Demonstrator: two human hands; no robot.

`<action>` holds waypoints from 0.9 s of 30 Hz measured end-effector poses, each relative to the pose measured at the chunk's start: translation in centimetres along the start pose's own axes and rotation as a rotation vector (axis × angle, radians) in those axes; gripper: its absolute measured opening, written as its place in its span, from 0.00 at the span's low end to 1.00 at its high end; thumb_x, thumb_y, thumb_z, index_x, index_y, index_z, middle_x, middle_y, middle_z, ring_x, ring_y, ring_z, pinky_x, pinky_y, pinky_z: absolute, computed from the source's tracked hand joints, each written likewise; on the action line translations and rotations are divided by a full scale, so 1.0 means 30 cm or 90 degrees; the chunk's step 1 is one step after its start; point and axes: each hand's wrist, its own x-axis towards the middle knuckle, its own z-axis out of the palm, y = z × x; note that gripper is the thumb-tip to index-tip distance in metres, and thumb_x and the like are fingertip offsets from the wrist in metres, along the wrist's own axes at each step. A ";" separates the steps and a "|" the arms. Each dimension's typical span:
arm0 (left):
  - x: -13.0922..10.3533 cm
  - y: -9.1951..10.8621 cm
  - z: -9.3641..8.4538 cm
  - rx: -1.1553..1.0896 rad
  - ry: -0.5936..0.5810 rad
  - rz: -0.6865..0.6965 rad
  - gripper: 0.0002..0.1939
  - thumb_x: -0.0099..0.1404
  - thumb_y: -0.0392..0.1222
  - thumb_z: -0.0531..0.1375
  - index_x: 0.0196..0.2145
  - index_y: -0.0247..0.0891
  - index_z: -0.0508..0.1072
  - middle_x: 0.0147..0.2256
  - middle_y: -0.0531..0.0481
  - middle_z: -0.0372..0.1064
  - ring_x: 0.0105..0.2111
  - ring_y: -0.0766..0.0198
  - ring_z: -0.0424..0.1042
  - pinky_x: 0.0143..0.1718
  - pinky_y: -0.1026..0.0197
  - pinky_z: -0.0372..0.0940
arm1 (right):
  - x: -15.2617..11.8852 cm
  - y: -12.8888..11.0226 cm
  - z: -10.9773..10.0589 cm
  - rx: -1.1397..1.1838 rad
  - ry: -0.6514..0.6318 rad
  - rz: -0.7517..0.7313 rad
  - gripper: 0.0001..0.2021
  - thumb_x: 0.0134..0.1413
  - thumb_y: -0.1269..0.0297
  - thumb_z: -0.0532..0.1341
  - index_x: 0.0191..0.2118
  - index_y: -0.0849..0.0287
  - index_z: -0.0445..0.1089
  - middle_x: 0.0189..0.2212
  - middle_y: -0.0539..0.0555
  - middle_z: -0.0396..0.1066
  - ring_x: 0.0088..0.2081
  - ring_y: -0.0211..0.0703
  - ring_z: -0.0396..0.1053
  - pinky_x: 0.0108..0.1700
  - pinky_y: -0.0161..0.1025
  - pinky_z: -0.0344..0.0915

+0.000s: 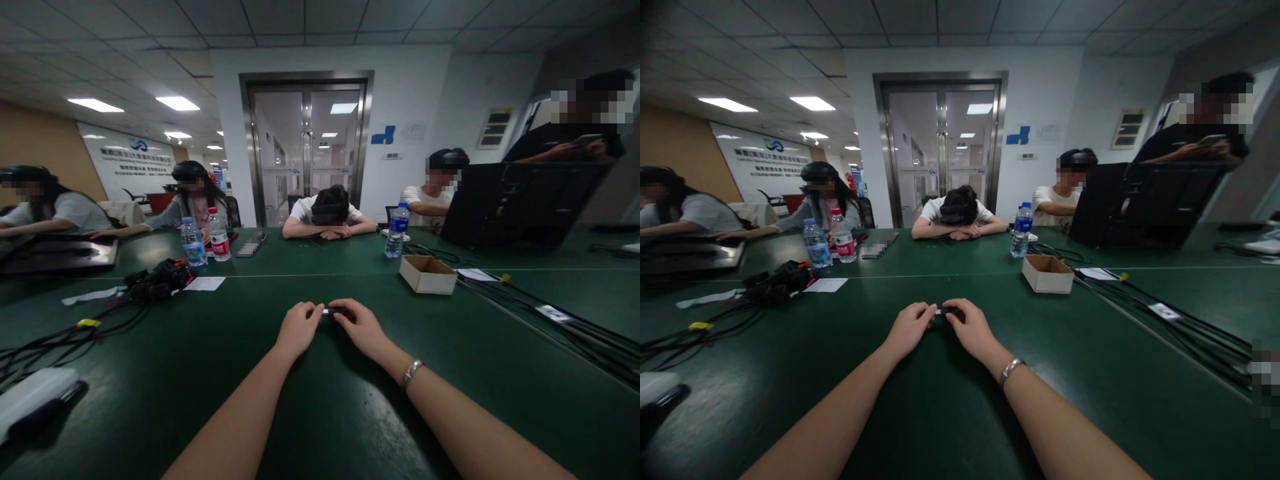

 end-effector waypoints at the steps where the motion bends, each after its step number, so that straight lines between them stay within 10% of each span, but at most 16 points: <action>1: 0.003 -0.005 0.003 0.005 -0.001 0.002 0.25 0.63 0.60 0.46 0.27 0.37 0.70 0.31 0.48 0.68 0.31 0.62 0.66 0.32 0.62 0.58 | 0.000 -0.003 0.000 -0.002 -0.002 0.001 0.11 0.50 0.71 0.58 0.41 0.58 0.72 0.40 0.54 0.72 0.41 0.40 0.69 0.47 0.41 0.65; 27: 0.043 0.002 -0.013 -0.088 -0.070 -0.071 0.27 0.61 0.63 0.46 0.21 0.37 0.67 0.21 0.51 0.65 0.24 0.63 0.66 0.30 0.61 0.59 | 0.016 -0.056 -0.027 -0.173 -0.057 -0.146 0.16 0.46 0.80 0.56 0.41 0.58 0.70 0.39 0.54 0.64 0.40 0.40 0.64 0.46 0.40 0.64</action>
